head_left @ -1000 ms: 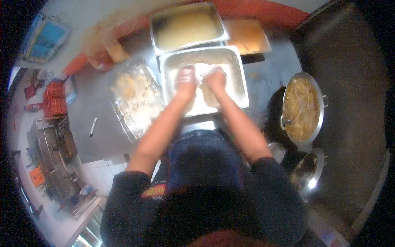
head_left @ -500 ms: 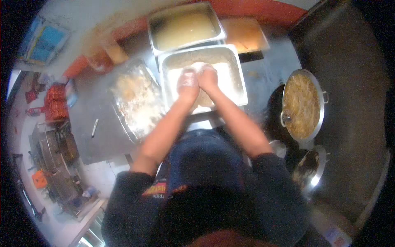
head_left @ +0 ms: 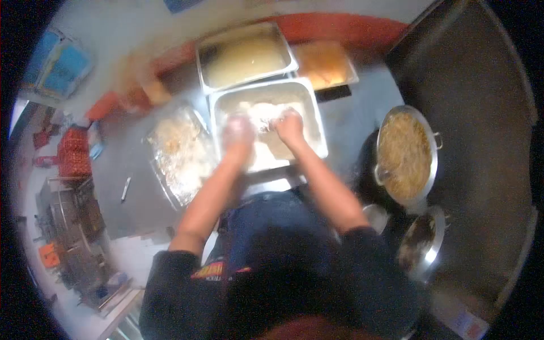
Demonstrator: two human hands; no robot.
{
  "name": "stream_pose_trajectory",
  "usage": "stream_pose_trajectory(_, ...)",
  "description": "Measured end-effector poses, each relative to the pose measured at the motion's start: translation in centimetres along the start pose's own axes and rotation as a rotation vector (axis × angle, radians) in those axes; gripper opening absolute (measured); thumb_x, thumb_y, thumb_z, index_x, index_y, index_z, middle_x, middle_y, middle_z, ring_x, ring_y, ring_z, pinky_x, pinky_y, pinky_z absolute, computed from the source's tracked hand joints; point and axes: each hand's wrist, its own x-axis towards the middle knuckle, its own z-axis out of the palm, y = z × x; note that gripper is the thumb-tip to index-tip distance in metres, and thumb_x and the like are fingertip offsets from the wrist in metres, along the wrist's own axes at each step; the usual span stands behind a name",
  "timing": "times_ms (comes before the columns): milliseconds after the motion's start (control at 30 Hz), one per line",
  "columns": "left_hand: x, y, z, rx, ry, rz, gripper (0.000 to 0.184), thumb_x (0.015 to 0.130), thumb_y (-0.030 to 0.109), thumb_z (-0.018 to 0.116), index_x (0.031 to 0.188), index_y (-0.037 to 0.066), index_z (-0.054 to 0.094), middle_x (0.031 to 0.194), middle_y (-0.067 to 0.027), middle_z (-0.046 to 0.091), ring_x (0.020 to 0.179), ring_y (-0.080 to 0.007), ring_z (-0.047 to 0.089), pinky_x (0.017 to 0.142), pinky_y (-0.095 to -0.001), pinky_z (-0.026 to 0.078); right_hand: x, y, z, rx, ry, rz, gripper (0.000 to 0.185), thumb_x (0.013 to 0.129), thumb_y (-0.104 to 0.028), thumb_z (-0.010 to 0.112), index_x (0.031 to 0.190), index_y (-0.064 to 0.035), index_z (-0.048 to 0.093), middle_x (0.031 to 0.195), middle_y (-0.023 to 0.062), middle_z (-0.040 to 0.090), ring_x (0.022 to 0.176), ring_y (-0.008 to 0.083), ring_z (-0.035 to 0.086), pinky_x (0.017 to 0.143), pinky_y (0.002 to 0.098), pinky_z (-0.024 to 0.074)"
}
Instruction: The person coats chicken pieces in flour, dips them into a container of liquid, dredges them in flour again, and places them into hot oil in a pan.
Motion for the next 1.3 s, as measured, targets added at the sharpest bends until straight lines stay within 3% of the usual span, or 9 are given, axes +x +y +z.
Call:
stream_pose_trajectory(267, 0.2, -3.2, -3.0, -0.198, 0.000, -0.108, 0.031, 0.072, 0.013, 0.064, 0.102, 0.006, 0.060, 0.101, -0.0172, 0.059, 0.094, -0.0340, 0.056, 0.082, -0.0401, 0.046, 0.8, -0.2, -13.5, 1.020, -0.272, 0.197, 0.020, 0.075, 0.003, 0.058, 0.096, 0.0033, 0.059, 0.090, 0.0118, 0.064, 0.079, 0.0162, 0.061, 0.067, 0.0278, 0.0490)
stream_pose_trajectory(367, 0.4, -2.5, -5.8, -0.188, 0.047, -0.019, 0.033, 0.071, 0.015, 0.065, 0.102, 0.004, 0.060, 0.095, -0.0169, 0.061, 0.088, -0.0335, 0.058, 0.080, -0.0399, 0.047, 1.3, 0.7, -20.7, 1.015, -0.213, 0.146, 0.021, 0.076, 0.000, 0.058, 0.096, 0.0042, 0.060, 0.089, 0.0109, 0.065, 0.077, 0.0171, 0.063, 0.065, 0.0280, 0.0501)
stream_pose_trajectory(600, -1.2, -4.9, -6.1, -0.191, 0.012, -0.086, 0.038, 0.076, 0.019, 0.065, 0.109, 0.003, 0.056, 0.108, -0.0176, 0.056, 0.100, -0.0316, 0.052, 0.089, -0.0403, 0.040, -0.9, 5.2, -38.0, 0.089, 0.147, -0.030, 0.019, 0.069, -0.008, 0.064, 0.088, -0.0030, 0.065, 0.087, 0.0045, 0.065, 0.080, 0.0159, 0.061, 0.072, 0.0291, 0.0465)
stream_pose_trajectory(667, -1.6, -4.8, -5.8, -0.003, 0.328, 0.218, 0.033, 0.074, 0.016, 0.065, 0.101, -0.001, 0.058, 0.084, -0.0175, 0.062, 0.076, -0.0310, 0.058, 0.073, -0.0416, 0.046, -2.3, 8.9, -41.5, -0.089, 0.198, 0.081, 0.020, 0.068, -0.017, 0.067, 0.085, -0.0051, 0.066, 0.084, 0.0071, 0.066, 0.077, 0.0173, 0.061, 0.071, 0.0313, 0.0464)
stream_pose_trajectory(733, -1.2, -4.1, -6.7, -0.214, 0.011, -0.127, 0.036, 0.076, 0.019, 0.064, 0.108, 0.004, 0.057, 0.107, -0.0169, 0.056, 0.100, -0.0313, 0.052, 0.088, -0.0404, 0.040, -2.1, 13.4, -42.9, -0.176, 0.173, 0.135, 0.022, 0.068, -0.020, 0.067, 0.084, -0.0053, 0.066, 0.083, 0.0084, 0.066, 0.076, 0.0179, 0.061, 0.070, 0.0320, 0.0464)
stream_pose_trajectory(833, -1.6, -4.0, -6.2, 0.059, -0.006, -0.001, 0.034, 0.076, 0.018, 0.064, 0.107, 0.003, 0.058, 0.107, -0.0165, 0.057, 0.100, -0.0293, 0.053, 0.087, -0.0391, 0.041, -2.6, 25.1, -45.0, -0.490, 0.167, 0.145, 0.021, 0.069, -0.023, 0.064, 0.083, -0.0065, 0.067, 0.087, 0.0149, 0.065, 0.079, 0.0307, 0.061, 0.071, 0.0377, 0.0470)
stream_pose_trajectory(900, -1.7, -2.4, -6.9, -0.363, 0.044, -0.201, 0.032, 0.077, 0.018, 0.064, 0.105, 0.003, 0.059, 0.102, -0.0155, 0.059, 0.093, -0.0282, 0.057, 0.083, -0.0371, 0.043, -3.3, 29.0, -45.8, -0.661, 0.108, 0.433, 0.025, 0.072, -0.018, 0.061, 0.092, -0.0036, 0.066, 0.092, 0.0159, 0.064, 0.084, 0.0293, 0.061, 0.074, 0.0372, 0.0456)
stream_pose_trajectory(1033, -1.1, 1.8, -8.4, -0.212, 0.023, -0.176, 0.031, 0.078, 0.019, 0.064, 0.103, 0.002, 0.059, 0.094, -0.0144, 0.062, 0.085, -0.0283, 0.060, 0.079, -0.0362, 0.045, -3.8, 41.2, -46.0, -0.580, 0.173, 0.534, 0.022, 0.070, -0.014, 0.060, 0.089, -0.0041, 0.066, 0.090, 0.0182, 0.064, 0.076, 0.0302, 0.062, 0.069, 0.0388, 0.0473)
stream_pose_trajectory(1300, -0.6, 6.5, -9.0, -0.029, 0.084, 0.132, 0.024, 0.078, 0.000, 0.059, 0.100, -0.002, 0.053, 0.099, -0.0097, 0.053, 0.085, -0.0196, 0.056, 0.078, -0.0306, 0.046, -4.7, 44.4, -45.5, -0.521, 0.429, 0.708, 0.019, 0.068, -0.018, 0.066, 0.083, -0.0072, 0.068, 0.082, 0.0153, 0.065, 0.074, 0.0283, 0.063, 0.066, 0.0386, 0.0485)
